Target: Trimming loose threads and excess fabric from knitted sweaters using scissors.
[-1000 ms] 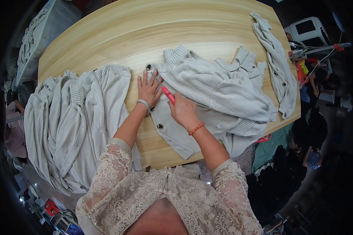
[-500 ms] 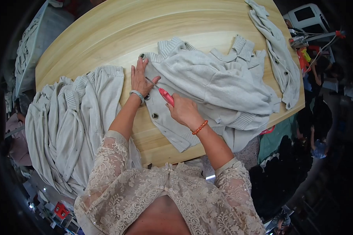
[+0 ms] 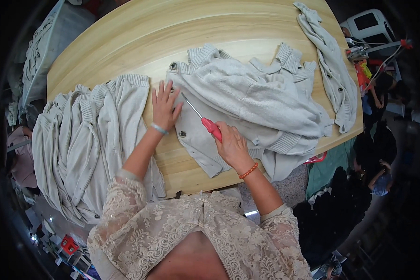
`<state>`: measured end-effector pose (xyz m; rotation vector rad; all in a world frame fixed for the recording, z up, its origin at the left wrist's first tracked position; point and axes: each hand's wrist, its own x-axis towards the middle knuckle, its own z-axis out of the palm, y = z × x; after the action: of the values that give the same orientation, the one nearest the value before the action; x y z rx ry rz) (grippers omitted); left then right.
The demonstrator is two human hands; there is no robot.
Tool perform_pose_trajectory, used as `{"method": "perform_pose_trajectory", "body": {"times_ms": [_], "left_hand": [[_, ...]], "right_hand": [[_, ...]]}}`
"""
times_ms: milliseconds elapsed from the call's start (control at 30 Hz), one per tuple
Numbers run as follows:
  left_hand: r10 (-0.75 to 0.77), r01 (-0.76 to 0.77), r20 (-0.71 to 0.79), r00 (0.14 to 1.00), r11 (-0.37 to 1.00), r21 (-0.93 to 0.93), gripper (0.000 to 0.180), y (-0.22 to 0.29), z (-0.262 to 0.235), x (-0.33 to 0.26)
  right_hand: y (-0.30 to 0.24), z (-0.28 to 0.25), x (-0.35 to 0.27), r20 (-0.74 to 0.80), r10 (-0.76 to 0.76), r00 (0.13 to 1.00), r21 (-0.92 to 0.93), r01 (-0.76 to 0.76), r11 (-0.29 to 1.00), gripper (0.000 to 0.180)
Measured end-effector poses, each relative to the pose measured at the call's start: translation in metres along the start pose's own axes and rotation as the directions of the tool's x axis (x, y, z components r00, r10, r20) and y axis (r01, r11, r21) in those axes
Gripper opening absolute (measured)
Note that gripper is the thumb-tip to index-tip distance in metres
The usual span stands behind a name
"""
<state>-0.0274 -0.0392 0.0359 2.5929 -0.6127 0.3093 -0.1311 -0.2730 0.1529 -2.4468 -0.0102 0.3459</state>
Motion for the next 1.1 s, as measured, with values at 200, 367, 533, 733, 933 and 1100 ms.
{"method": "perform_pose_trajectory", "body": {"times_ms": [200,367,533,733,933,1100], "left_hand": [[-0.132,0.138,0.194,0.972,0.99,-0.014,0.061,0.048,-0.002,-0.095],[-0.117,0.123,0.232,0.966,0.992,-0.015,0.061,0.04,0.002,-0.097],[-0.111,0.132,0.199,0.974,0.987,-0.097,0.054,0.029,-0.001,-0.085],[-0.097,0.111,0.178,0.979,0.991,-0.072,0.06,0.013,0.007,-0.067],[-0.085,0.081,0.229,0.97,0.996,0.026,0.061,-0.003,0.009,-0.051],[-0.054,0.041,0.234,0.971,0.998,0.057,0.059,-0.005,0.014,-0.047]], "right_hand": [[0.01,0.01,-0.04,0.095,-0.103,0.99,-0.1,0.112,0.989,0.034],[0.017,0.034,-0.065,0.171,-0.113,0.979,-0.185,0.144,0.972,0.028],[-0.01,0.038,-0.02,0.102,-0.077,0.992,-0.224,0.099,0.97,0.013],[-0.011,0.033,0.007,0.153,-0.064,0.986,-0.204,0.095,0.974,0.017],[0.0,0.012,-0.052,0.369,0.062,0.927,-0.143,-0.01,0.99,0.021],[-0.008,0.02,-0.032,0.218,0.06,0.974,-0.08,-0.044,0.996,0.024]]}}
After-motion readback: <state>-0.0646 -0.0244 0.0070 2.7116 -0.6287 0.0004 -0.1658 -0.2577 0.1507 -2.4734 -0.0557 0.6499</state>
